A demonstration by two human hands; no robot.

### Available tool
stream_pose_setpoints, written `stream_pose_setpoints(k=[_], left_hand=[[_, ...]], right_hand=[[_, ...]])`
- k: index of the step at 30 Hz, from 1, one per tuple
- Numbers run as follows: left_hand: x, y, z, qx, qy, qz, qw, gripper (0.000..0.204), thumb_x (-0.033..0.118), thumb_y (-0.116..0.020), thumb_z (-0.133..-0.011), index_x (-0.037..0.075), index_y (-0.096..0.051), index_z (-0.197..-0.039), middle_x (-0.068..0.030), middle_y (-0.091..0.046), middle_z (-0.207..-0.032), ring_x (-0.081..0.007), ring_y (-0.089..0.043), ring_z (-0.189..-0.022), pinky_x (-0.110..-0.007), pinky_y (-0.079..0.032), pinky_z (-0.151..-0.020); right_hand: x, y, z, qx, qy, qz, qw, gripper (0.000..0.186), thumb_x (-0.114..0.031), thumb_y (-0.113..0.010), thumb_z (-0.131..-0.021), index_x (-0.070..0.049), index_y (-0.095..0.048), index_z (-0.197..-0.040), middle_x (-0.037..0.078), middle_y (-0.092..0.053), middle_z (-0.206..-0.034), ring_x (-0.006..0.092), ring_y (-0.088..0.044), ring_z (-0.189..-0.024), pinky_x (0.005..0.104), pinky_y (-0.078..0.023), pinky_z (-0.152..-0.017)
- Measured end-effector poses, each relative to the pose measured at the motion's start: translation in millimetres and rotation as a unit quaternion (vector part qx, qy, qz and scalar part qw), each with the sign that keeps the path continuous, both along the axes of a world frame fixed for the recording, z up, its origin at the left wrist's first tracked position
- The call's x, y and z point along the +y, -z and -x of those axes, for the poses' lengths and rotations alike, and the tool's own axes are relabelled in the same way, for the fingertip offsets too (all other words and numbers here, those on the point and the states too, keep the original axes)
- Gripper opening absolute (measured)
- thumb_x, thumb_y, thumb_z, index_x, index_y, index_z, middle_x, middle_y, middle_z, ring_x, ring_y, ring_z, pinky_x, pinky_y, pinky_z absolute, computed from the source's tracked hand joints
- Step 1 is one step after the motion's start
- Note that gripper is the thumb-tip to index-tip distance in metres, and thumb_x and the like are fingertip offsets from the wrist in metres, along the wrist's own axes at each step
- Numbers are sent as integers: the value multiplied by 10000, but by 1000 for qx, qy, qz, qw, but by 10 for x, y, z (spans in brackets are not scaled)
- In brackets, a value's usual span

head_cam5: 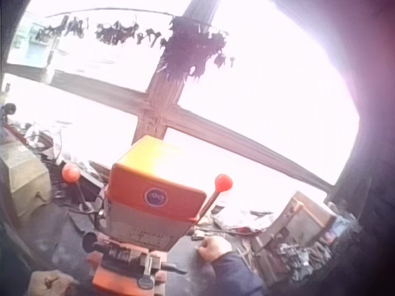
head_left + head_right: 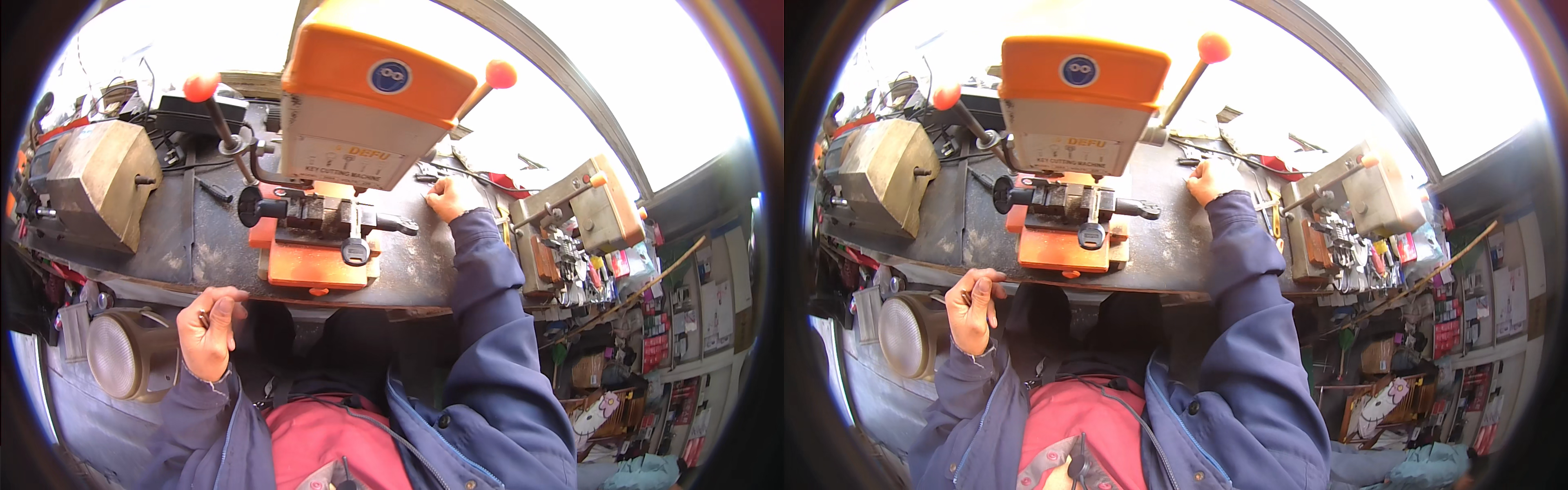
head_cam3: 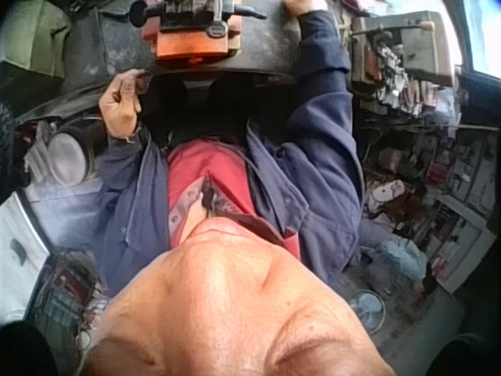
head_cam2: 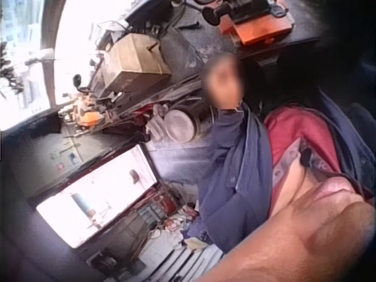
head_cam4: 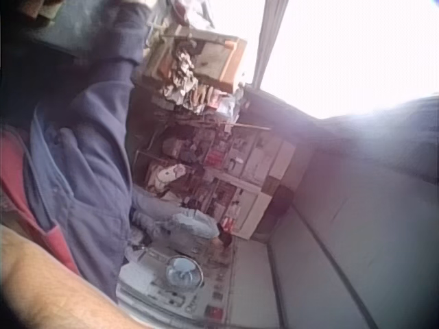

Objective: The person stitches a black slip-on shoe by hand using a needle and thread, repeatedly pulling the thread through the sole and upper. They then retrieve a key from a green cabinet and use a key-cutting machine to duplicate it.

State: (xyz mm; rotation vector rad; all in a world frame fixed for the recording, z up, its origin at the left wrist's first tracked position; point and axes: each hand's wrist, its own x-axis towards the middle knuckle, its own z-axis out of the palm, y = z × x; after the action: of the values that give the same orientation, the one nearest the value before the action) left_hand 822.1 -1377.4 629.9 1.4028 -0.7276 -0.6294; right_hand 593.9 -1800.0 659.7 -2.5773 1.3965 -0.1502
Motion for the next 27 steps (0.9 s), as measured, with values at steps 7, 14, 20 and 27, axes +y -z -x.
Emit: stream_pose_setpoints(k=[7,14,20,27], left_hand=[[-89,-215,-59,7,21,-2,1000,244,237,-616,-1072,27,-736,-1096,13,-651,-781,8,-430,-580,-186,-308,-526],[-379,-422,-300,-55,3,71,996,245,229,-607,-1072,62,-676,-1238,32,-627,-770,30,-391,-516,-168,-282,-469],[-509,-465,-191,-13,34,105,994,222,205,-610,-1071,61,-678,-1226,38,-618,-764,30,-382,-526,-170,-281,-475],[-341,-337,-101,38,61,120,990,228,224,-622,-1068,22,-698,-1143,26,-628,-772,4,-419,-524,-182,-317,-489]], right_hand=[[110,55,21,-88,-29,-8,996,200,-163,-728,-814,-96,-746,-1001,73,-729,-826,236,-711,-792,364,-561,-757],[1379,-680,-54,-387,-143,114,904,171,100,-693,-869,28,-737,-1017,76,-689,-846,135,-672,-738,260,-522,-703],[2111,-1148,-597,-324,-337,147,872,95,92,-745,-837,46,-725,-917,147,-747,-867,214,-749,-756,275,-575,-671],[2207,-1069,-1021,-215,-328,209,896,138,-81,-755,-851,-59,-618,-852,100,-672,-781,310,-674,-653,418,-515,-560]])
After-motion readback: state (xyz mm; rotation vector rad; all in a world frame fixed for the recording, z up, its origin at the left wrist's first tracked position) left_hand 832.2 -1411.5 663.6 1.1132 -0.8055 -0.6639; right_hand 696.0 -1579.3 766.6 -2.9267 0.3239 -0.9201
